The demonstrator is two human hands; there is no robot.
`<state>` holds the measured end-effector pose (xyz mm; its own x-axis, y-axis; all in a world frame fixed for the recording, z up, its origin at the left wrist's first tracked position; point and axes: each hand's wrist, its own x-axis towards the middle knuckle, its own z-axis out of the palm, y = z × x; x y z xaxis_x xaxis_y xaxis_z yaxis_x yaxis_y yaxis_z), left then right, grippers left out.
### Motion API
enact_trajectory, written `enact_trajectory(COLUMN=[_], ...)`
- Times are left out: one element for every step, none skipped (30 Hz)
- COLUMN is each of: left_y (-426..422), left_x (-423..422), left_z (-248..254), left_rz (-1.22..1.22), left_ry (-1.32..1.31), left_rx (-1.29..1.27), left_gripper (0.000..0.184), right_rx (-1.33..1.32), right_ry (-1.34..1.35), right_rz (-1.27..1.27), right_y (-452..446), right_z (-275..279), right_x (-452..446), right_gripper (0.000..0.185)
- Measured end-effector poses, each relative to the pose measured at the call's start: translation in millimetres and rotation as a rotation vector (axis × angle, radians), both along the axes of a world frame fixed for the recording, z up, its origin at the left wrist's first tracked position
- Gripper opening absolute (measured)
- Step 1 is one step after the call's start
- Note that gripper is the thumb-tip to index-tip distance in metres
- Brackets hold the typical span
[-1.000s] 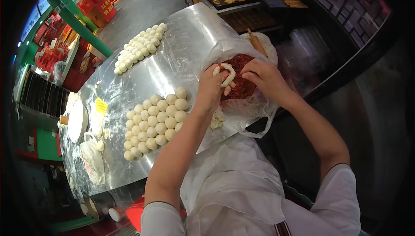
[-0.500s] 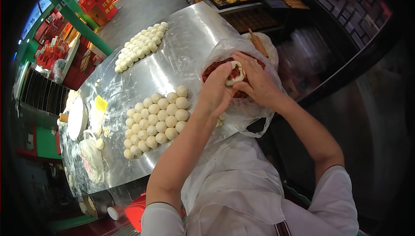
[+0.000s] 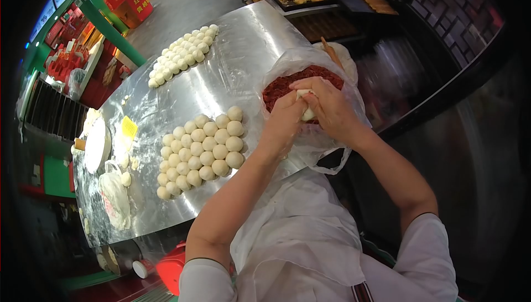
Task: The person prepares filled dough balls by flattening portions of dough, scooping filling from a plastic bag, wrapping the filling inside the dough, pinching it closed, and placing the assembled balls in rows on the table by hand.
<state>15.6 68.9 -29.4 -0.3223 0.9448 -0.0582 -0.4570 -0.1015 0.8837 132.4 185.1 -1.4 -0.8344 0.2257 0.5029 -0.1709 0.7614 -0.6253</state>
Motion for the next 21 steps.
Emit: enact_trajectory(left_y=[0,-1,-3,-5,-8,-11,-14,-15,-17,-18,-21,-24,-27,-30,-32,-34,-36,-40,-44,-51,-59], left_x=[0,-1,0,0,0,0,-1,1,6,10,14,20,24,25,24,23,20,15,11,3,-7], left_z=[-1,-3,3,11,19,29,33,34,34,36,39,52,58,55,52,48,46,44,41,37,32], left_rz=[-0.015,-0.013,-0.04,-0.067,-0.064,-0.064,-0.063,-0.059,-0.007,0.044,0.044,0.014,-0.015,-0.012,-0.063,-0.115,-0.114,-0.116,-0.117,-0.116,-0.159], left_ry=[-0.092,-0.095,-0.195,-0.292,-0.292,-0.313,-0.334,-0.335,-0.253,-0.171,-0.174,-0.209,-0.244,-0.248,-0.269,-0.289,-0.287,-0.259,-0.233,-0.237,-0.185], left_rx=[-0.039,-0.04,0.008,0.058,0.061,0.048,0.035,0.037,-0.009,-0.055,-0.053,-0.021,0.011,0.014,0.022,0.03,0.033,0.028,0.022,0.025,-0.022], left_gripper=[0.038,0.038,0.038,0.039,0.039,0.042,0.045,0.045,0.051,0.057,0.057,0.062,0.067,0.067,0.069,0.072,0.072,0.072,0.073,0.073,0.072], right_rx=[0.002,0.07,0.136,0.136,0.081,0.024,0.025,0.167,0.31,0.311,0.331,0.35,0.351,0.336,0.323,0.324,0.196,0.067,0.068,0.102,0.136], right_ry=[-0.003,0.027,0.057,0.057,0.073,0.089,0.088,0.131,0.175,0.174,0.149,0.123,0.119,0.1,0.084,0.084,0.025,-0.036,-0.039,0.049,0.138], right_rz=[0.003,-0.009,-0.021,-0.02,-0.02,-0.018,-0.014,-0.048,-0.082,-0.081,-0.076,-0.072,-0.071,-0.097,-0.12,-0.116,-0.087,-0.058,-0.057,-0.082,-0.106], right_y=[3,7,8,5,1,-4,-12,-20,-25,-24,-22,-19,-16,-12,-12,-14,-17,-21,-30,-41,-48], right_z=[-2,-6,-7,-7,-6,-4,-1,4,7,5,3,0,-1,-2,1,3,7,12,16,19,22], right_x=[0,-1,-1,-1,-2,-2,-4,-6,-8,-8,-8,-7,-5,-4,-5,-6,-7,-9,-13,-18,-20], right_gripper=[0.034,0.031,0.029,0.029,0.027,0.025,0.025,0.022,0.02,0.02,0.021,0.024,0.024,0.025,0.027,0.027,0.027,0.028,0.028,0.026,0.025])
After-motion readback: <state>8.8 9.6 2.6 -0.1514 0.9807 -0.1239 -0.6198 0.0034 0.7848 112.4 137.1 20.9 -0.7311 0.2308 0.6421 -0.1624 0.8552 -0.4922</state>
